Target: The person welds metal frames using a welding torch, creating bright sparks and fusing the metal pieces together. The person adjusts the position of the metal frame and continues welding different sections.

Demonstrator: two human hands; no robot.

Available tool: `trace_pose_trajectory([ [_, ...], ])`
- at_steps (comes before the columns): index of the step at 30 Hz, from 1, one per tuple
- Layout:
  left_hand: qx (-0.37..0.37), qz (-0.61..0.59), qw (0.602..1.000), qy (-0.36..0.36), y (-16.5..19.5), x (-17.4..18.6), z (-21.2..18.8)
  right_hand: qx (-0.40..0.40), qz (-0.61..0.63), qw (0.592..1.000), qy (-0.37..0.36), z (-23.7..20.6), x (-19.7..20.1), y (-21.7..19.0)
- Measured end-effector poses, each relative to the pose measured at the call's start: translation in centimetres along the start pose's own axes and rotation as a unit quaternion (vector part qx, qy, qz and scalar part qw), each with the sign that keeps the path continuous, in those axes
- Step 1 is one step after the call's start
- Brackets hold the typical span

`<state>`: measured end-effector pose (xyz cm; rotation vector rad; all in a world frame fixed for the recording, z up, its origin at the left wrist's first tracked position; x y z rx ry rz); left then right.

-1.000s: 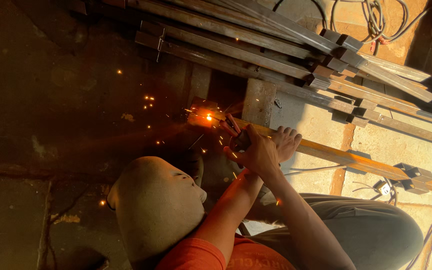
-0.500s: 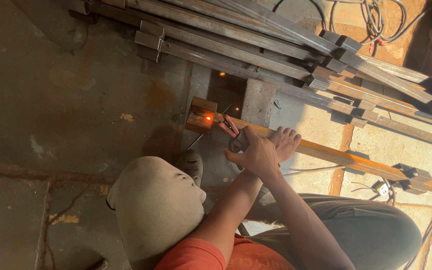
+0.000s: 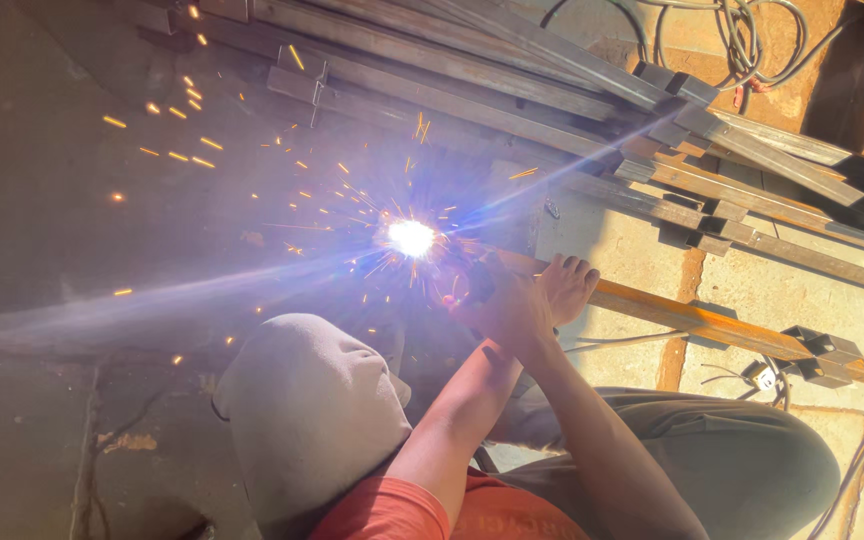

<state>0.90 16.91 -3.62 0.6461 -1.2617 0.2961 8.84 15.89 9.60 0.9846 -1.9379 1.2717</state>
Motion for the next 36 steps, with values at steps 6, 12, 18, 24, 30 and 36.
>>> trace_pose_trajectory([
  [6,0.014,-0.04,0.999,0.028,0.6,-0.6,1.1,-0.015,-0.01,0.999,-0.028,-0.2,-0.3,1.6],
  [12,0.015,-0.014,1.0,0.007,1.8,-2.2,2.9,-0.012,-0.017,1.0,0.01,0.7,1.1,3.4],
  [18,-0.004,0.032,0.998,-0.057,0.2,-2.1,3.1,0.036,-0.186,0.951,0.246,1.0,2.3,5.3],
  [24,-0.007,0.028,0.996,-0.085,-5.8,-0.5,4.1,-0.019,0.308,0.925,0.22,3.5,5.6,3.9],
  [30,0.004,-0.009,0.987,-0.162,-8.2,1.2,4.7,-0.006,0.417,0.867,0.272,2.8,10.2,1.7],
  [36,0.032,-0.059,0.984,-0.166,-8.8,-0.3,3.8,-0.004,0.436,0.856,0.279,2.6,9.1,2.4],
])
Point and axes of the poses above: each hand's wrist, its own z-axis towards the middle knuckle, its own x-axis out of the back of the hand, y = z × x, the point moved 2 cm from there along z, towards the middle knuckle, and after that the axes turned 2 degrees about -x, right-handed, at the moved point
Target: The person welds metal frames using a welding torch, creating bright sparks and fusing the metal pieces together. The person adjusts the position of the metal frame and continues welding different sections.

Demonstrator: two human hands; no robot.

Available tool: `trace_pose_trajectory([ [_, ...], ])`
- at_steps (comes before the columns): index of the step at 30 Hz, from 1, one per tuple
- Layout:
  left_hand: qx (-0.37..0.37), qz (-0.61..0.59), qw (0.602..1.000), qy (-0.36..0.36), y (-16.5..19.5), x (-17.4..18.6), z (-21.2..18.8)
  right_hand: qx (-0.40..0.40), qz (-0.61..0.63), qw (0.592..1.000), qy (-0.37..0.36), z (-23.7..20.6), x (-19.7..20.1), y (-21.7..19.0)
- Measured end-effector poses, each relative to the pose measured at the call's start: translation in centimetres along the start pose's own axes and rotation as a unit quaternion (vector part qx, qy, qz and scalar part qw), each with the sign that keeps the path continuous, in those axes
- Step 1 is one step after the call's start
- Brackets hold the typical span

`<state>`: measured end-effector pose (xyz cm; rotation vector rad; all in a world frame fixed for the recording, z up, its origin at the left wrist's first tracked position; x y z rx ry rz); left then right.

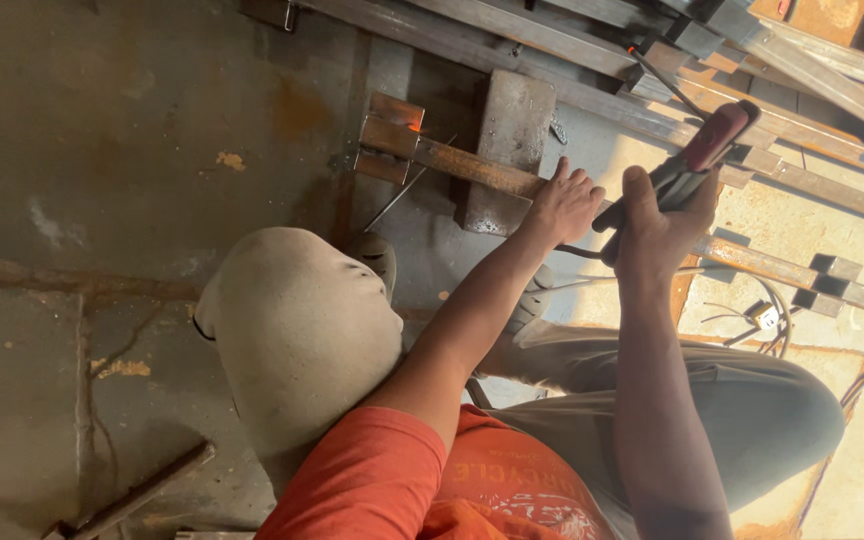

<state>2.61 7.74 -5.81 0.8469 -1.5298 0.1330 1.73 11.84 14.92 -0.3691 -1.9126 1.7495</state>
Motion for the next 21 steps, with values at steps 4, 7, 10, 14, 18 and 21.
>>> trace_pose_trajectory([
  [4,-0.009,0.013,0.98,0.199,-0.9,-0.2,-2.4,0.007,-0.02,1.0,0.011,-0.6,-0.7,1.4],
  [7,-0.023,0.102,0.983,0.148,-2.7,-0.7,-5.2,-0.018,-0.013,1.0,0.018,-1.5,-1.8,2.4],
  [10,-0.072,0.197,0.964,0.161,-5.0,0.0,-8.7,-0.058,0.007,0.998,0.028,-3.0,-3.6,3.6],
  [14,-0.076,0.276,0.926,-0.245,-4.9,1.8,-15.9,-0.101,0.05,0.992,0.056,-5.8,-7.0,6.1],
  [18,-0.121,0.244,0.858,-0.435,-0.6,6.3,-25.8,-0.128,0.016,0.991,0.022,-8.2,-10.9,9.3],
  [21,-0.156,0.087,0.909,-0.378,2.6,9.2,-31.4,-0.052,-0.072,0.996,0.013,-9.0,-13.6,11.1],
])
Point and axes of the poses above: each hand's wrist, its own z-axis towards the middle knuckle, its own x-axis out of the back of the hand, y = z × x, the point moved 2 cm from there along z, towards the middle knuckle, and after that the axes turned 2 degrees about -x, right-handed, at the moved point
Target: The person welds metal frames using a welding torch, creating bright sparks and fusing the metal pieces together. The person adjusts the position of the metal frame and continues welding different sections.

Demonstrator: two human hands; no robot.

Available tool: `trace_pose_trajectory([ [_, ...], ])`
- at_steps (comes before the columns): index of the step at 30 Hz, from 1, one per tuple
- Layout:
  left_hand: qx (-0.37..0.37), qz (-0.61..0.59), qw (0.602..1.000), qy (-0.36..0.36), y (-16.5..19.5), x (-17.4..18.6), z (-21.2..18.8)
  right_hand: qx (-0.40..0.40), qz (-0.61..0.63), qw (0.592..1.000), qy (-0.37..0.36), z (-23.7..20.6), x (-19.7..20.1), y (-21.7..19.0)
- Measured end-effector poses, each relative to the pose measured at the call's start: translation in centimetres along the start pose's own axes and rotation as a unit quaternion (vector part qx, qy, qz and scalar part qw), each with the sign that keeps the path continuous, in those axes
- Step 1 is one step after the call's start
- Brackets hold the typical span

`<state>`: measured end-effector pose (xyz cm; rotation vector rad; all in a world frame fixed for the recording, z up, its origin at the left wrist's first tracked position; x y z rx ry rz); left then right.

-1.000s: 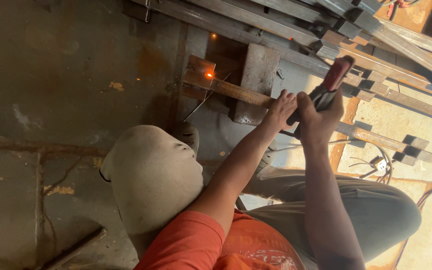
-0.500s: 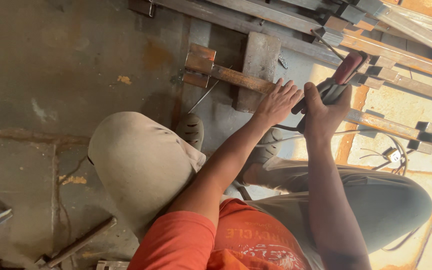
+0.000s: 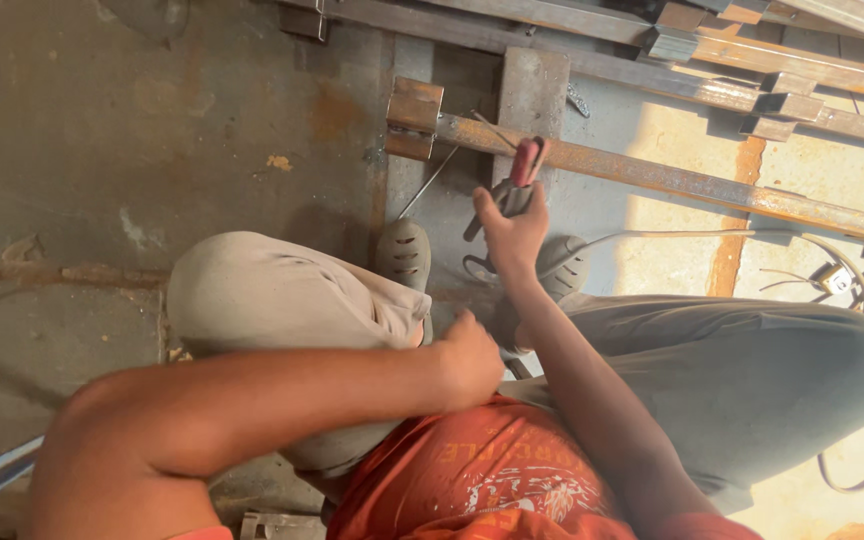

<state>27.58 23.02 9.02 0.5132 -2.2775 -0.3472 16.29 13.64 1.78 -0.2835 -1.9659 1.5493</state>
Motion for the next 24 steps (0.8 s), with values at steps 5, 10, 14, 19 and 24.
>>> trace_pose_trajectory([
  [5,-0.011,0.028,0.979,0.203,0.9,2.2,-2.5,-0.022,-0.015,0.999,-0.018,-1.1,-2.8,1.6],
  [10,0.079,0.097,0.953,0.276,-1.7,4.2,-3.3,-0.036,-0.024,0.999,-0.019,-1.1,-3.8,2.4],
  [14,0.099,0.123,0.955,0.252,-1.3,3.8,-3.3,-0.03,-0.03,0.999,-0.009,-1.4,-4.0,2.2],
  [19,-0.015,-0.011,0.98,0.199,0.4,3.2,-1.6,-0.025,-0.017,1.0,-0.008,-1.8,-3.9,1.2],
  [24,0.015,0.062,0.974,0.219,-1.2,4.4,1.0,-0.084,-0.046,0.995,-0.019,-1.5,-3.0,1.5],
])
Point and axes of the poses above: each hand's wrist, its own z-axis towards the middle knuckle, its own x-axis out of the back of the hand, y = z × x, the point moved 2 cm from there along z, towards the middle knuckle, and after that the axes turned 2 degrees about -x, right-handed, at the moved point
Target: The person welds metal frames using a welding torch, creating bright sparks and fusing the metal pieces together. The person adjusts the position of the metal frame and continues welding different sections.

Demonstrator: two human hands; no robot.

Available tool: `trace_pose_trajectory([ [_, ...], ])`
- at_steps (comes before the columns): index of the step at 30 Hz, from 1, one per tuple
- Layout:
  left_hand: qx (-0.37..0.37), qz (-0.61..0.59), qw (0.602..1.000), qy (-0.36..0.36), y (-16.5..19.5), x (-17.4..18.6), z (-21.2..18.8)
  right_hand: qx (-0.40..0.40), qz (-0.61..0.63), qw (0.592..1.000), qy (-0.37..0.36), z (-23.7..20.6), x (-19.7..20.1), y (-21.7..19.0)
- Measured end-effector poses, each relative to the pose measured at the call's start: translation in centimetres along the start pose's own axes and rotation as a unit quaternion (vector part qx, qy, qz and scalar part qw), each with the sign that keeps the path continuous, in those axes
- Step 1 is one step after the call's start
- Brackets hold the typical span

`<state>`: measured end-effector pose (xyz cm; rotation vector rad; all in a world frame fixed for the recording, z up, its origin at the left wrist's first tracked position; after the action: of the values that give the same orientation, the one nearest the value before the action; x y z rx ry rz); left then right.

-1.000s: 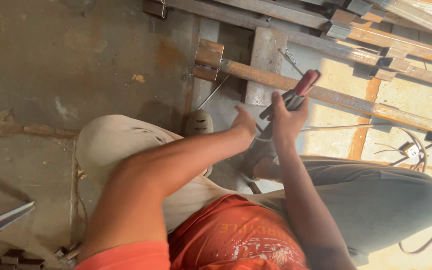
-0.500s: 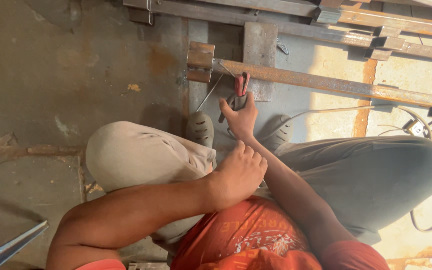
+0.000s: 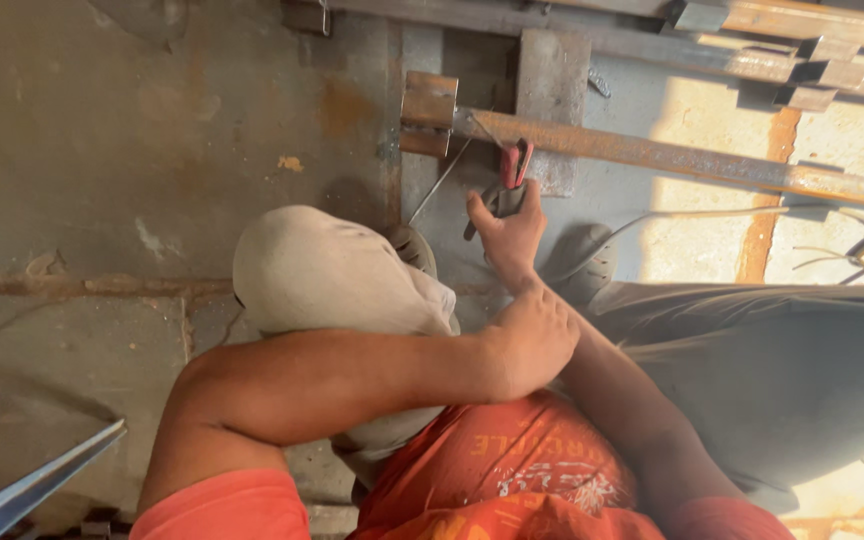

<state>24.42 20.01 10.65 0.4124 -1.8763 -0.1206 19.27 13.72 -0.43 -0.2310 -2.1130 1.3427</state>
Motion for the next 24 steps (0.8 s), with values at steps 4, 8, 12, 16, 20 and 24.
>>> trace_pose_trajectory([
  [4,0.022,0.053,0.998,-0.04,0.0,-0.4,0.5,0.071,-0.032,0.997,0.023,0.9,0.5,0.6],
  [8,-0.01,-0.05,0.999,0.002,0.0,-0.4,-0.2,0.03,0.012,0.999,-0.013,1.2,-0.4,1.6],
  [12,0.013,-0.036,0.999,0.01,-1.6,-0.6,-1.2,0.048,0.009,0.999,-0.007,1.5,-1.4,2.2],
  [16,0.02,0.025,0.999,-0.019,-2.7,-1.2,-2.4,0.046,-0.012,0.999,-0.002,1.5,-2.0,2.8],
  [20,0.006,-0.009,0.999,-0.045,-2.5,-1.6,-2.3,0.029,-0.017,0.999,-0.022,1.6,-2.5,3.0],
  [24,0.004,-0.012,0.999,-0.031,-2.5,-1.5,-1.6,0.054,-0.024,0.998,-0.021,1.7,-2.8,2.9],
])
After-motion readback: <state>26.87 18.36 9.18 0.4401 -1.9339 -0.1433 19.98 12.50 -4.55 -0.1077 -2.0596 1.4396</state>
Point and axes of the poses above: each hand's wrist, its own z-axis towards the middle knuckle, its own x-axis out of the back of the hand, y = z × x, the point moved 2 cm from there along z, towards the middle knuckle, and after that the axes turned 2 degrees about -x, right-handed, at the moved point
